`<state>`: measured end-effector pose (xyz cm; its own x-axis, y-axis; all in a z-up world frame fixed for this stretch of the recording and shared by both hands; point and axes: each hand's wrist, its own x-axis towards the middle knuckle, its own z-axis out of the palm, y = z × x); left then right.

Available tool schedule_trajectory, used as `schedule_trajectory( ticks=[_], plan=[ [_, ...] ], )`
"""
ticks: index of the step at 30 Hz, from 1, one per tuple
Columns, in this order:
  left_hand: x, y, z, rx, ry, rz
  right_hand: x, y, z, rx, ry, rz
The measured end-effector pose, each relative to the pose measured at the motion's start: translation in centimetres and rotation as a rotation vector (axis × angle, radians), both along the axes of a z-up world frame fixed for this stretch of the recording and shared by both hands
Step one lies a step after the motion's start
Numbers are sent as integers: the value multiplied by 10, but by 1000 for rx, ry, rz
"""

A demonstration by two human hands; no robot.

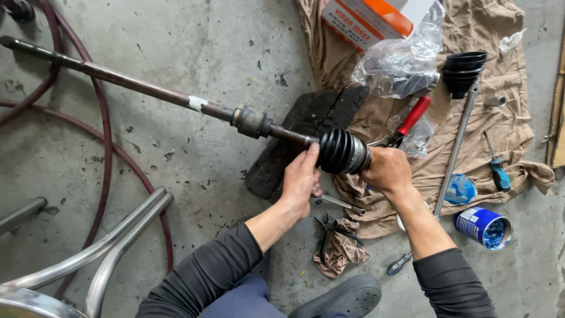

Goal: The person works on a car axle shaft laid on a cloth on the workshop floor, fitting a new rubber CV boot over the CV joint. They wipe the joint, position the boot, fit and tighten metal hose clamps around the boot ends using pliers and a screwdriver, with a can of blue grease nearby.

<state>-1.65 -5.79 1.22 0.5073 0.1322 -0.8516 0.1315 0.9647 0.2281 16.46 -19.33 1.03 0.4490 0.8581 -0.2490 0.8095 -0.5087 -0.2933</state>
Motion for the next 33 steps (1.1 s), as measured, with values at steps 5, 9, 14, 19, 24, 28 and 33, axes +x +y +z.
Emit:
schedule_trajectory(
  ticks=[5, 9, 14, 19, 24, 28, 33],
  plan=[
    [5, -14, 3, 18, -8, 22, -2, 7, 10, -81, 32, -1],
    [6, -15, 4, -6, -29, 50, 0, 4, 6, -79, 36, -2],
    [3, -12, -2, 5, -38, 79, -3, 6, 6, -86, 44, -30],
    [1, -6, -1, 18, 32, 80, -6, 3, 6, -77, 48, -31],
    [0, -7, -10, 13, -4, 130, -5, 6, 8, -77, 54, -30],
    [-1, -5, -12, 27, -11, 111, -4, 6, 8, -68, 57, -45],
    [-5, -1, -14, -6, -35, 110, -5, 7, 11, -82, 66, -53]
  ],
)
